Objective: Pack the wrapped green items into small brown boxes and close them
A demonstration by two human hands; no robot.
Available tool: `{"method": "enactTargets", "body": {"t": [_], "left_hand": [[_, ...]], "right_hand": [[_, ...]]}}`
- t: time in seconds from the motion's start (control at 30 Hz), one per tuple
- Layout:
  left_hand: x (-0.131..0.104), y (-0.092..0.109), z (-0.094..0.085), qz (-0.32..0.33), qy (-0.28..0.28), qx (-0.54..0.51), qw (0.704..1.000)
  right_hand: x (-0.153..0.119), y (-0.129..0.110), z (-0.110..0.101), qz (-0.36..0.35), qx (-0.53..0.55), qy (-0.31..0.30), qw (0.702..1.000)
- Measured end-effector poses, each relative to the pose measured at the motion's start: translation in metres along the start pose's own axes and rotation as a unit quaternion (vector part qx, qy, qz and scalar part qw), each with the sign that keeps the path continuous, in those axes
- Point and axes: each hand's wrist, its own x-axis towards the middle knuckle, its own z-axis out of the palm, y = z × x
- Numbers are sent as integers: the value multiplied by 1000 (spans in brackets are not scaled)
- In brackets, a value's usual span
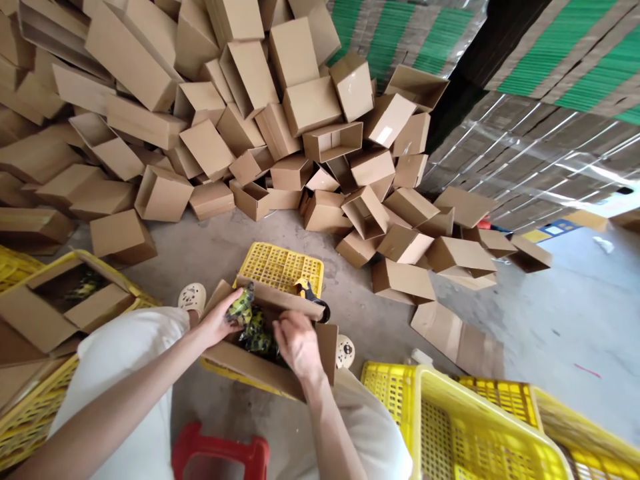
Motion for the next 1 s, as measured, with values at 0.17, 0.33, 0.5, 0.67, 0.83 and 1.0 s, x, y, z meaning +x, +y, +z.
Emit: {"method": "enactTargets", "body": {"t": [0.17, 0.33, 0.5, 0.67, 0.83, 1.0], "left_hand": [[4, -4, -3, 5, -5, -2, 1000], [6, -7, -6, 5, -3, 2, 1000], [4, -5, -3, 4, -2, 4, 1000], [1, -1, -2, -8, -4, -6, 1000], [-4, 2, 1, -5, 13, -10, 1000], [-4, 2, -1, -1, 3, -29, 1000]], "right_hand": [[0, -6, 45, -4, 49, -309, 950], [4, -2, 55, -9, 16, -324, 946], [6, 1, 51, 18, 41, -269, 962], [4, 17, 36, 130, 311, -101, 936], [5, 25, 24, 295, 518, 28, 802], [15, 19, 23, 290, 526, 30, 799]]}}
